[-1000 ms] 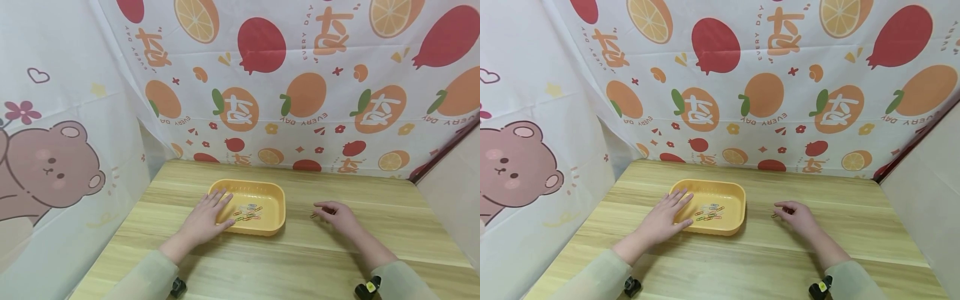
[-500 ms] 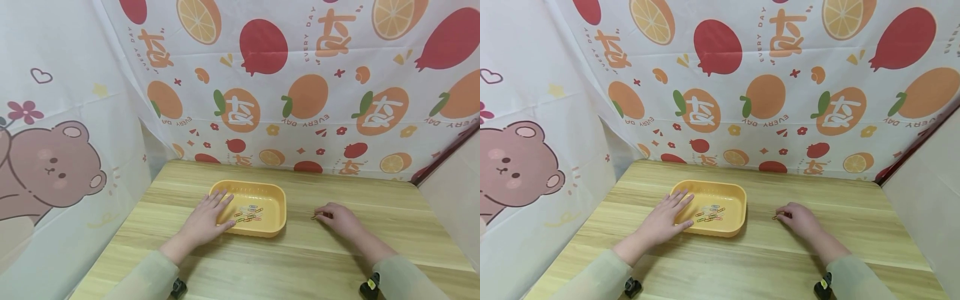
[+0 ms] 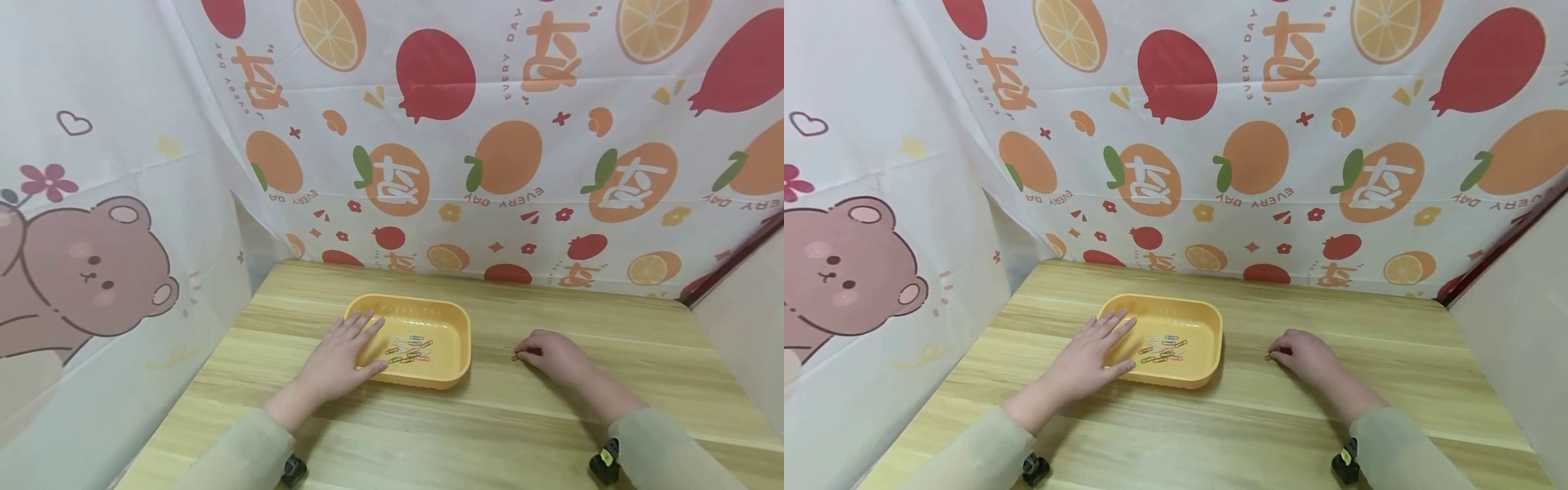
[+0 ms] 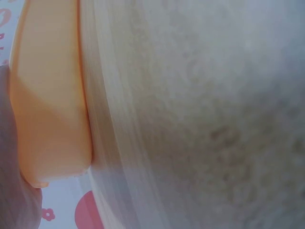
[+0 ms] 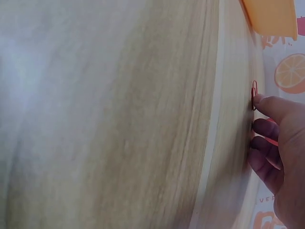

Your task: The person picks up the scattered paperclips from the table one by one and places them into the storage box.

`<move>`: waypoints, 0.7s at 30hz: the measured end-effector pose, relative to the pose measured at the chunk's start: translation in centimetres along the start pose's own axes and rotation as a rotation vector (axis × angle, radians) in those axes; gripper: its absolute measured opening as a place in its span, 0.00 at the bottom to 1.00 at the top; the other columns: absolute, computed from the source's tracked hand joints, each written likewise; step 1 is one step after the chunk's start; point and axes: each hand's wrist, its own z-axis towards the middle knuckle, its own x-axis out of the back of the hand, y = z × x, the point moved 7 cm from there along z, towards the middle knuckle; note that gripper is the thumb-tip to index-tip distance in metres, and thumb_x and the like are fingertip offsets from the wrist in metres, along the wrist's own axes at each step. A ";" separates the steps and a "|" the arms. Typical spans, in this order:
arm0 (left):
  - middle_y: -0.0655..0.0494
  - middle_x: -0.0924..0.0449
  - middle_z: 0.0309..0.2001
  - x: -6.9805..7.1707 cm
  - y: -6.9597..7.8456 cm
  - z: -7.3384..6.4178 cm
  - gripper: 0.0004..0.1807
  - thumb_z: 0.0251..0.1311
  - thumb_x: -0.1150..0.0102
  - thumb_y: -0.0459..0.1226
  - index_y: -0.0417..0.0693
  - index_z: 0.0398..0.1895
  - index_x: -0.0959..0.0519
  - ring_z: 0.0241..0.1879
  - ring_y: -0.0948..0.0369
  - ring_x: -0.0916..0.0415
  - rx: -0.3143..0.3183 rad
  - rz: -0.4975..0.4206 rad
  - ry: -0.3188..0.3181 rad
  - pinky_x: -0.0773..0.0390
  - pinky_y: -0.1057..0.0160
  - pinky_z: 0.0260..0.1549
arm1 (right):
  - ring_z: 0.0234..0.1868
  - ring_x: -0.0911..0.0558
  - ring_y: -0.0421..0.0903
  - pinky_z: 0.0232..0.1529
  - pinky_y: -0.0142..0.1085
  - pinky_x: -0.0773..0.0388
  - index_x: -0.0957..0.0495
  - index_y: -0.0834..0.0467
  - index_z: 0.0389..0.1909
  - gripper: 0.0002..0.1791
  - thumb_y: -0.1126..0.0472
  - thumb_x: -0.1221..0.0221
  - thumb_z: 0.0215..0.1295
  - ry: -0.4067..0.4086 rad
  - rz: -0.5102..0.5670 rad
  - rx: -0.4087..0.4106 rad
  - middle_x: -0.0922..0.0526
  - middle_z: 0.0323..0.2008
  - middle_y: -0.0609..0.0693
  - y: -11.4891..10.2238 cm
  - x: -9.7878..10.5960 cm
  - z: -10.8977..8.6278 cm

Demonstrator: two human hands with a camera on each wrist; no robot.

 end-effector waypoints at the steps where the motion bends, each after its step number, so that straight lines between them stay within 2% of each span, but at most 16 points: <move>1: 0.51 0.48 0.78 0.0 0.0 0.0 0.44 0.63 0.49 0.66 0.59 0.78 0.44 0.76 0.48 0.52 -0.003 0.000 0.003 0.52 0.43 0.73 | 0.34 0.22 0.35 0.39 0.40 0.22 0.13 0.47 0.37 0.04 0.58 0.35 0.65 0.001 -0.001 0.004 0.20 0.32 0.34 0.0 0.0 0.0; 13: 0.51 0.48 0.78 0.0 0.0 0.0 0.44 0.64 0.52 0.67 0.59 0.78 0.44 0.76 0.48 0.53 -0.007 0.005 -0.002 0.52 0.42 0.73 | 0.34 0.24 0.32 0.38 0.37 0.22 0.13 0.45 0.34 0.03 0.53 0.34 0.65 0.026 -0.001 0.087 0.22 0.31 0.31 0.2 -0.4 -0.5; 15: 0.51 0.48 0.78 0.0 0.0 -0.1 0.44 0.64 0.50 0.66 0.59 0.78 0.44 0.76 0.48 0.52 -0.005 0.004 -0.003 0.51 0.42 0.73 | 0.34 0.24 0.32 0.38 0.37 0.22 0.13 0.44 0.33 0.02 0.54 0.34 0.64 0.034 0.007 0.099 0.22 0.32 0.31 0.1 -0.3 -0.5; 21: 0.50 0.48 0.78 -0.2 -0.1 0.0 0.44 0.64 0.49 0.66 0.59 0.78 0.44 0.76 0.47 0.52 -0.005 0.000 0.001 0.52 0.42 0.73 | 0.35 0.23 0.33 0.38 0.38 0.21 0.13 0.41 0.34 0.06 0.59 0.33 0.63 0.049 0.007 0.105 0.21 0.33 0.31 0.3 -0.3 -0.5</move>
